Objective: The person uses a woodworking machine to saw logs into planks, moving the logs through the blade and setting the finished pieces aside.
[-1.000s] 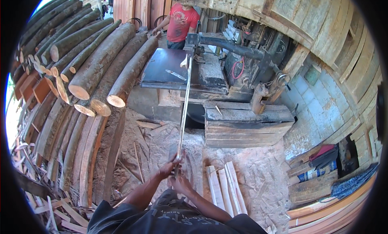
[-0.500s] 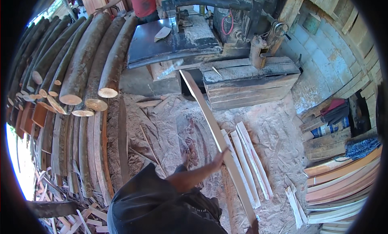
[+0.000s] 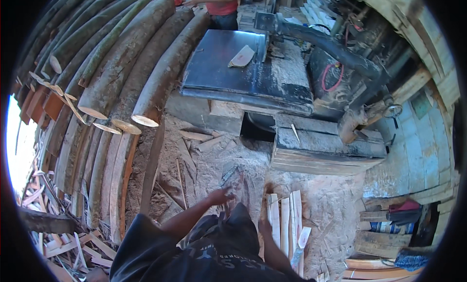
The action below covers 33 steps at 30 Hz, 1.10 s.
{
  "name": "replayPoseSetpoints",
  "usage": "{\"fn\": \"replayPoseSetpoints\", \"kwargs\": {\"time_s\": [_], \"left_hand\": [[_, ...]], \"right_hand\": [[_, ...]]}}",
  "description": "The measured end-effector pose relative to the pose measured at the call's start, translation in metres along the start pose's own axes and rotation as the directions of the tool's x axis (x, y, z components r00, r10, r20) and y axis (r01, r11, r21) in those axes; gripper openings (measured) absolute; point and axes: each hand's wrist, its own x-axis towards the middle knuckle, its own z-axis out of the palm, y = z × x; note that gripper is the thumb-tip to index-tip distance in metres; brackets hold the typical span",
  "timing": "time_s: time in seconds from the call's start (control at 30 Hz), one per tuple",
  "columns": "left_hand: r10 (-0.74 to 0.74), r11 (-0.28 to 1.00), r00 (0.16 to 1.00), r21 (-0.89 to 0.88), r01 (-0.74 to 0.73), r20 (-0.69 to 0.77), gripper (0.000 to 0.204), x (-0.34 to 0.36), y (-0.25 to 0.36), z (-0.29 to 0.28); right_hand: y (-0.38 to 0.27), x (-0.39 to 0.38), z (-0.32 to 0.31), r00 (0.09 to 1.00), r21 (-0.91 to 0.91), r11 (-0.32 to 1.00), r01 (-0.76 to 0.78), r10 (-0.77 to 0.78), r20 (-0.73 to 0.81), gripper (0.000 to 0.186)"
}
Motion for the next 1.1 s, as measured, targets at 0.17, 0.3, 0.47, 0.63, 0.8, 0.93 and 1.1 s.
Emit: {"fn": "replayPoseSetpoints", "kwargs": {"time_s": [0.17, 0.3, 0.47, 0.63, 0.8, 0.93, 1.1], "left_hand": [[-0.404, 0.663, 0.778, -0.74, -0.114, -0.481, 0.059, -0.07, -0.139, -0.066], [-0.862, 0.293, 0.349, -0.923, -0.25, -0.368, 0.046, -0.151, -0.149, -0.001], [-0.848, -0.505, 0.018, -0.799, -0.327, 0.529, 0.055, -0.18, -0.051, 0.25], [-0.906, -0.421, 0.264, -0.772, -0.477, 0.331, 0.033, -0.11, 0.102, 0.42], [-0.846, -0.512, -0.001, -0.811, -0.283, 0.533, 0.059, 0.025, 0.176, 0.429], [-0.816, -0.454, -0.02, -0.661, -0.598, 0.578, 0.058, 0.046, 0.208, 0.436], [-0.764, -0.376, -0.113, -0.58, -0.722, 0.636, 0.053, -0.035, 0.222, 0.472]], "right_hand": [[-0.521, 0.236, -0.195, 0.872, 0.212, 0.855, 0.474, -0.422, -0.248, 0.062], [-0.711, 0.399, -0.219, 0.787, 0.176, 0.883, 0.436, -0.279, -0.55, 0.092], [-0.785, 0.473, -0.174, 0.904, -0.044, 0.944, 0.328, -0.327, -0.274, 0.086], [-0.705, 0.459, -0.154, 0.676, -0.035, 0.677, 0.735, -0.736, -0.037, 0.061], [-0.572, 0.313, -0.112, 0.382, 0.562, 0.602, 0.568, -0.797, 0.468, 0.037], [-0.45, 0.065, -0.082, -0.178, 0.065, 0.998, 0.025, -0.06, 0.982, 0.049], [-0.219, -0.243, -0.099, -0.534, -0.007, 0.644, 0.765, 0.64, 0.553, 0.043]]}}
